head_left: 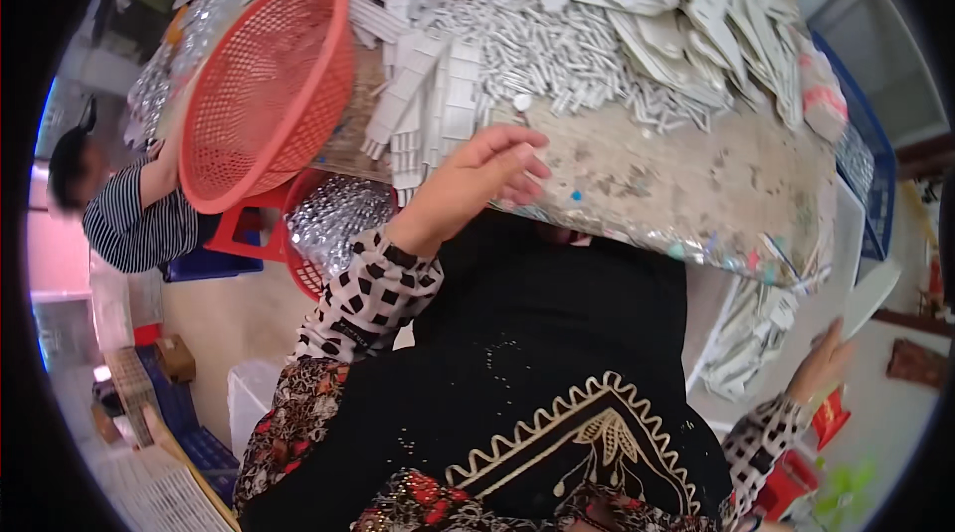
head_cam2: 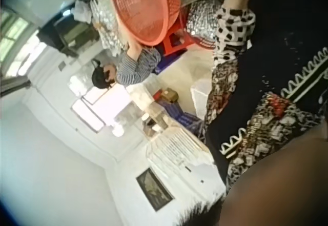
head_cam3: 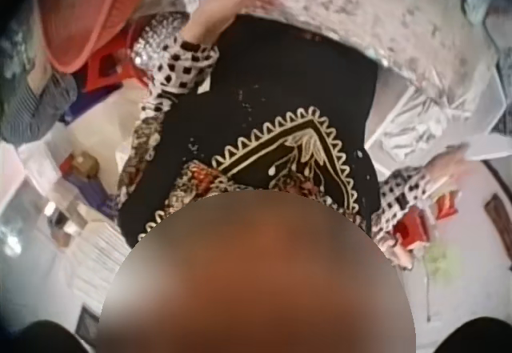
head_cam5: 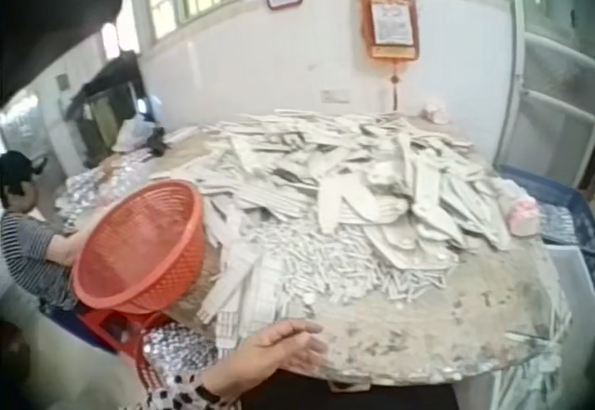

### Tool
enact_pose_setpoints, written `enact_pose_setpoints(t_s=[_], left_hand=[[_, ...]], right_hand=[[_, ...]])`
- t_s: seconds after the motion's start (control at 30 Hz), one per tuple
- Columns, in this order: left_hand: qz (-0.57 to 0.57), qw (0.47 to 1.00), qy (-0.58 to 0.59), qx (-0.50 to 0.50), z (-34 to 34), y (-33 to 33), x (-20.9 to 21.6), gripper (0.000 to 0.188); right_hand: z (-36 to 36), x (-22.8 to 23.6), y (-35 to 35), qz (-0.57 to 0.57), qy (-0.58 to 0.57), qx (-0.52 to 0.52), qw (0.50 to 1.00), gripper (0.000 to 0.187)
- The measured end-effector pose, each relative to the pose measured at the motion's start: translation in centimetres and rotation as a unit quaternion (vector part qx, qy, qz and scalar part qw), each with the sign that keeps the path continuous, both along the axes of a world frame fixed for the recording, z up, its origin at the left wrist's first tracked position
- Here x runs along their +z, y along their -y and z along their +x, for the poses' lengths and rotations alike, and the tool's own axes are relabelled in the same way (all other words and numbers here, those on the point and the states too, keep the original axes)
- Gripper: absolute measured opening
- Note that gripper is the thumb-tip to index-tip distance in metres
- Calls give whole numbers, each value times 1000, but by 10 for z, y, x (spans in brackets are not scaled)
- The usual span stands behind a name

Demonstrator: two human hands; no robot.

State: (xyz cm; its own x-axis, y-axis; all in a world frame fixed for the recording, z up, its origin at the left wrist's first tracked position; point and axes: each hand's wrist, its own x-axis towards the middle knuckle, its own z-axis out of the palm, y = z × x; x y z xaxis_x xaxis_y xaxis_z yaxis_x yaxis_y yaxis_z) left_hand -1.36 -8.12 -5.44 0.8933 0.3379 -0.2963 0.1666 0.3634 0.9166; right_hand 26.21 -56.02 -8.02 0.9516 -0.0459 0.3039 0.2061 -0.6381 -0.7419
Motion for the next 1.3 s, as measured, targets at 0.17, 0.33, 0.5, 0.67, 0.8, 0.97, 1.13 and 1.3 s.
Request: enact_pose_setpoints(t_s=[0.17,0.33,0.5,0.67,0.8,0.97,1.13,1.3], left_hand=[[478,845,12,240,-22,-51,-16,25],[732,637,-84,227,-27,-90,-21,34],[716,634,-191,220,-19,-105,-30,45],[669,669,-222,234,-18,-110,-26,50],[672,671,-180,256,-19,-104,-17,49],[662,674,-97,314,-30,-93,2,47],[581,738,17,342,-33,-83,-4,56],[344,863,79,361,-22,-75,-19,46]], right_hand=[[16,-112,98,-298,4,-48,953,44],[59,-40,26,-344,56,-19,937,48],[46,31,-158,-39,54,290,955,35],[0,93,-316,-91,156,429,885,24],[-9,83,-418,-126,169,503,838,31],[-30,62,-518,-248,174,409,861,56],[-9,40,-546,-290,125,413,854,57],[-18,49,-509,-164,192,434,865,56]])
